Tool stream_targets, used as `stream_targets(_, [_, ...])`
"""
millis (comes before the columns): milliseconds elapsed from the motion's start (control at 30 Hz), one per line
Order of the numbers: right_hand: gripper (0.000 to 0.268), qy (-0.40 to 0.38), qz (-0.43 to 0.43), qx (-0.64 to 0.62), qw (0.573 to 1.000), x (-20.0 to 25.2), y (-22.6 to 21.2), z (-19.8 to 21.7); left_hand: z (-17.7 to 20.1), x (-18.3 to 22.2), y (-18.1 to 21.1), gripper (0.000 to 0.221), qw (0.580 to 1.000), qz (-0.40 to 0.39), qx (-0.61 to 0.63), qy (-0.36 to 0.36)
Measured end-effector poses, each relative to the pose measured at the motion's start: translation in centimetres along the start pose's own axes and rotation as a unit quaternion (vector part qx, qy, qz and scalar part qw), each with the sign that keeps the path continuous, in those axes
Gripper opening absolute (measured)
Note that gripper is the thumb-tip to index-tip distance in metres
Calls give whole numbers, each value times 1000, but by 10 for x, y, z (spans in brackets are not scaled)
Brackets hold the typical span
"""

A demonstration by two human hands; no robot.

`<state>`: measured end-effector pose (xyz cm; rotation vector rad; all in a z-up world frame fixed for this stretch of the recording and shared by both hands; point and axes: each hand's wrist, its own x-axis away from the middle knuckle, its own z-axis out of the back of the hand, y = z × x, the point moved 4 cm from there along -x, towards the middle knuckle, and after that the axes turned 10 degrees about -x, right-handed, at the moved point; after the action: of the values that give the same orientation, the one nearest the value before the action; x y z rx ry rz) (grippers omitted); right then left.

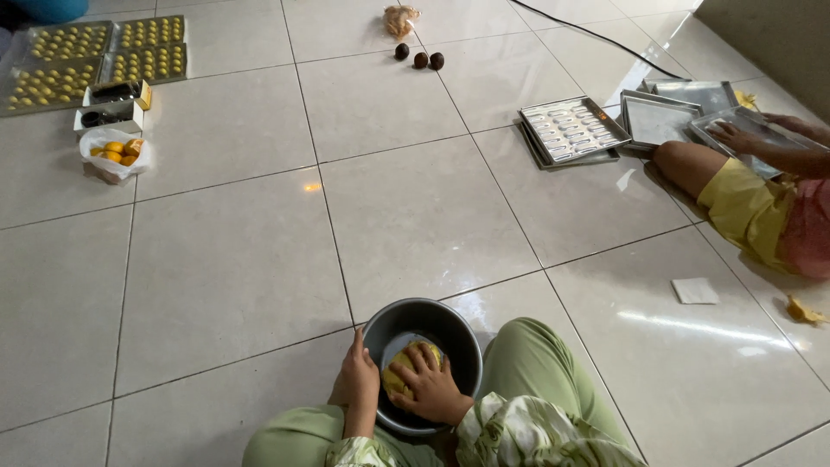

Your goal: Kneading a large ball of dough in a metal bowl on the floor.

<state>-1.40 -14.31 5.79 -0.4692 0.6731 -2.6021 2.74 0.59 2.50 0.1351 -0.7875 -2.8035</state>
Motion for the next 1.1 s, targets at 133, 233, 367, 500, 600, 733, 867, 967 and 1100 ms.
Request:
stream_targets(133, [64, 11, -37, -49, 998, -33, 22, -1, -17, -5, -12, 52, 999, 4, 36, 6])
stream_targets(233, [66, -13, -104, -59, 993, -64, 27, 3, -8, -4, -5, 53, 999, 2, 46, -7])
stream_targets(367, [81, -128, -130, -40, 982, -72, 8, 14, -16, -6, -10, 54, 998, 12, 58, -2])
stream_targets(500, [78, -104, -65, -1, 992, -55, 1, 13, -18, -5, -11, 54, 999, 3, 37, 24])
stream_targets(600, [70, 21, 14, 6, 1000, -27, -8, 17, -14, -4, -9, 54, 998, -3, 47, 37])
stream_targets(733, [61, 60, 29, -35, 997, -8, 1, 17, -9, -2, -3, 52, 999, -13, 33, 37])
stream_targets(867, [54, 100, 29, -97, 990, -5, 19, 20, -14, -4, -4, 55, 999, -14, 33, 20])
stream_targets(967, [48, 138, 48, -138, 980, -2, 14, 37, -11, -3, -2, 54, 999, -22, 25, 19])
stream_targets(1100, [47, 173, 79, -144, 971, 2, -9, 71, -6, -1, 1, 54, 999, -18, 36, 11])
